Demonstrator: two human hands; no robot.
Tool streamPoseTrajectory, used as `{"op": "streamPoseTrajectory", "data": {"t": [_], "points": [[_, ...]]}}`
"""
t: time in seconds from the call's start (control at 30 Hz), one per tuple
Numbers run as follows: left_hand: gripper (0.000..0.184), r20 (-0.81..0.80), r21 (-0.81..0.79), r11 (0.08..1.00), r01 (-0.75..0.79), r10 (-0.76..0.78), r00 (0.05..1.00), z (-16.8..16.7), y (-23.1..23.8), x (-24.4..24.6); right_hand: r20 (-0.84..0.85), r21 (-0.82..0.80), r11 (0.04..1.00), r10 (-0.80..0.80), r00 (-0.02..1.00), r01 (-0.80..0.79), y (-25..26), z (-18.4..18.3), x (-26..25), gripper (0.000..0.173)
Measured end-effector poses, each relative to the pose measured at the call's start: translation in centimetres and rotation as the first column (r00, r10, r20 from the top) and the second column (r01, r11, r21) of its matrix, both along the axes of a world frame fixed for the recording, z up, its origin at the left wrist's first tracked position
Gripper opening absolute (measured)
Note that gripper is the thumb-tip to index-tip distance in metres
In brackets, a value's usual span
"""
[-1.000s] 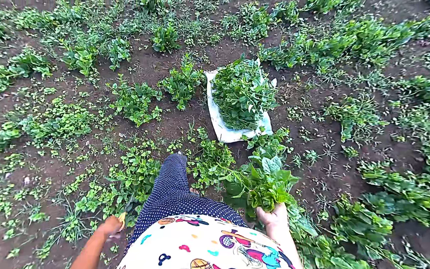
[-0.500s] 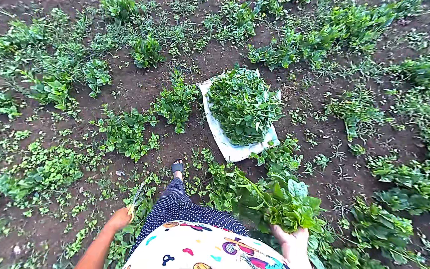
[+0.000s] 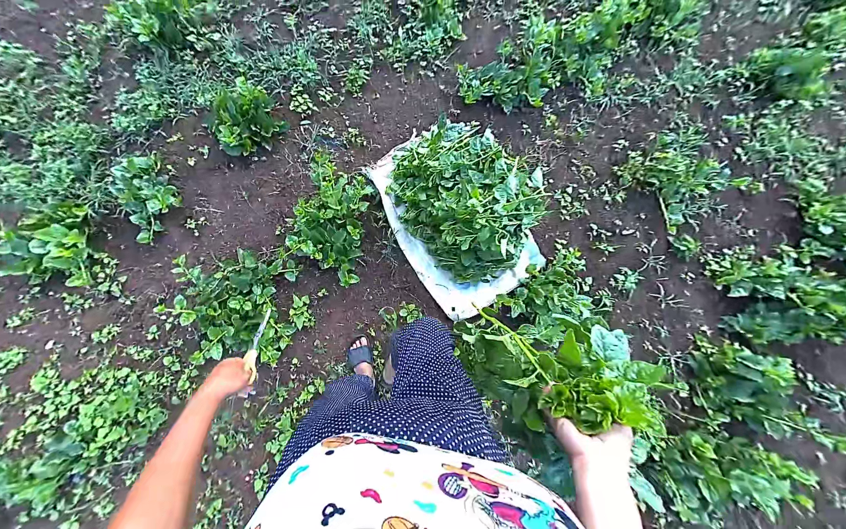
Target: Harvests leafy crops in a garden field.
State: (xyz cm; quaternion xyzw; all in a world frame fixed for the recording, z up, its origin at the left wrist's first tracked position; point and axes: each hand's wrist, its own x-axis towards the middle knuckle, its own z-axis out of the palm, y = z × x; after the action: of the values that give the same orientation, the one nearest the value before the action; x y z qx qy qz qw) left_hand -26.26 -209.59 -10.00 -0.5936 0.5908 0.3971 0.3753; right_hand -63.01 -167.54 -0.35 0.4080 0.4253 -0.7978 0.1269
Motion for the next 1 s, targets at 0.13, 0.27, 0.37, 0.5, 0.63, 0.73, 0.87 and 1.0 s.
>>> {"op": "streamPoseTrajectory", "data": {"t": [0.13,0.27,0.37,0.5,0.63,0.73,0.87,1.0], "points": [[0.041,0.004,0.087,0.966,0.242,-0.243,0.970,-1.9,-0.1,-5.0,0.032,0.022,1.000,-0.021,0.999,0.020,-1.3,-0.5,-2.4,0.052],[0.043,0.002,0.134,0.936,0.327,-0.330,0.944,-4.0,-0.8,-9.2,0.054,0.022,0.999,-0.036,0.998,0.035,-2.9,-1.6,-5.9,0.052],[0.041,0.013,0.162,0.933,0.321,-0.327,0.945,-5.3,-2.4,-12.3,0.087,-0.006,0.999,-0.032,0.996,0.033,-4.0,-2.8,-9.2,0.054],[0.041,0.105,0.153,0.935,0.321,-0.338,0.935,-5.1,-5.4,-17.3,0.144,0.000,0.998,-0.061,0.988,0.062,-6.0,-4.3,-14.1,0.050],[0.039,0.109,0.091,0.960,0.264,-0.273,0.956,-4.3,-8.5,-23.5,0.172,0.053,0.997,-0.058,0.983,0.050,-9.3,-4.4,-18.3,0.045],[0.037,0.090,0.093,0.965,0.247,-0.255,0.963,-4.4,-10.4,-28.2,0.194,0.044,0.997,-0.066,0.979,0.058,-11.5,-4.2,-20.7,0.045],[0.037,0.083,0.143,0.914,0.380,-0.394,0.916,-5.3,-13.6,-34.5,0.234,0.009,0.999,-0.044,0.971,0.043,-15.1,-4.9,-24.0,0.045],[0.039,0.050,0.141,0.798,0.586,-0.597,0.800,-7.4,-17.8,-41.9,0.264,0.031,0.998,-0.062,0.963,0.055,-20.5,-5.2,-29.0,0.042]]}}
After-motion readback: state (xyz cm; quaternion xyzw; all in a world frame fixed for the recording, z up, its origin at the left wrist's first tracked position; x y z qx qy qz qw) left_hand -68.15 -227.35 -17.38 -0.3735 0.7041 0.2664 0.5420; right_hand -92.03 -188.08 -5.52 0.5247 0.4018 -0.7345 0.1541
